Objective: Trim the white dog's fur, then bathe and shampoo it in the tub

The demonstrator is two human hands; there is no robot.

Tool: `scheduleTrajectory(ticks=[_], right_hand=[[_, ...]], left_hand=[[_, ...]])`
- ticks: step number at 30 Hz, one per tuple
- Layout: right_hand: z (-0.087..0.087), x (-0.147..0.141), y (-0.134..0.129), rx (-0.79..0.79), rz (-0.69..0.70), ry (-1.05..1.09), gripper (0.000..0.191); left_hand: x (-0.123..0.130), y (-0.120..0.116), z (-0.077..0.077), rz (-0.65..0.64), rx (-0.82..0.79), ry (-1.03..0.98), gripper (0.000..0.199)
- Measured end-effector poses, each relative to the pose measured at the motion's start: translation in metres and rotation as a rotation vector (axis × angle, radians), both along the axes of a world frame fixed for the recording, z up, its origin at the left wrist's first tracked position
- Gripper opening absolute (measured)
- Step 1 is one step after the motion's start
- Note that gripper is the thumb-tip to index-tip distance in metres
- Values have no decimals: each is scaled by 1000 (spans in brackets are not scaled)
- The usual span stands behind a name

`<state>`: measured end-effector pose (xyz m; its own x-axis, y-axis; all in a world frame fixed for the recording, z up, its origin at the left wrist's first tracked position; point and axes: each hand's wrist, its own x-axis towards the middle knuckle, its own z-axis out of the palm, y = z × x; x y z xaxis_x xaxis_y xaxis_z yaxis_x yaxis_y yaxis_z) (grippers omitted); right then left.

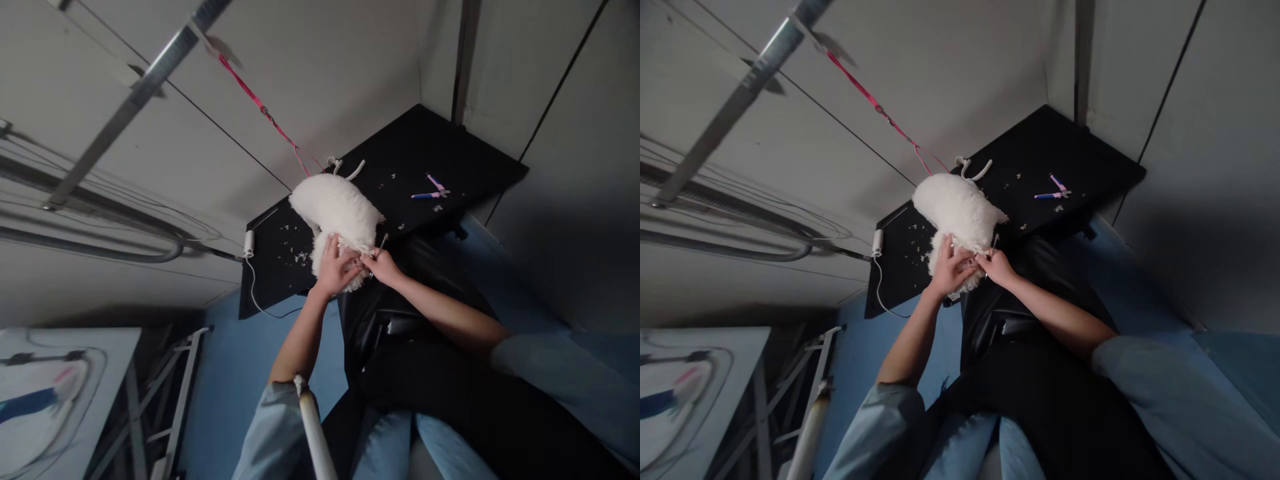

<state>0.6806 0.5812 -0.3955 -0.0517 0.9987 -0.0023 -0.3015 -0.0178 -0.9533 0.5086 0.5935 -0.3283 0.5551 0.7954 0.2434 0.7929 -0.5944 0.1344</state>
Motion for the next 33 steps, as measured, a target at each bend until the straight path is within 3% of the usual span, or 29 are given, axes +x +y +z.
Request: scheduleTrajectory(ticks=[6,10,15,19,22,24,27,30,33], right_hand=[[0,-6,-2,-31,90,-49,16],[7,-3,-8,-35,142,-161,19],[4,12,-54,-204,273,-139,13],[5,36,-99,-136,377,2,47],[19,48,-108,-37,368,-10,47],[30,45,-96,64,291,-25,44],[39,20,-52,201,258,-36,41],[26,-10,-1,194,285,-100,41],[4,-23,25,170,219,-141,34]], left_hand=[[-6,4,3,16,22,1,58],[-11,-2,-2,155,7,-58,48],[-13,-17,-9,267,-41,-245,27],[-4,-26,-4,329,-10,-283,24],[2,-32,-3,381,32,-251,26],[4,-36,-9,437,30,-197,29],[2,-43,-26,543,-22,-140,32],[-5,-49,-43,588,-48,-114,35],[-13,-50,-52,561,-18,-97,39]])
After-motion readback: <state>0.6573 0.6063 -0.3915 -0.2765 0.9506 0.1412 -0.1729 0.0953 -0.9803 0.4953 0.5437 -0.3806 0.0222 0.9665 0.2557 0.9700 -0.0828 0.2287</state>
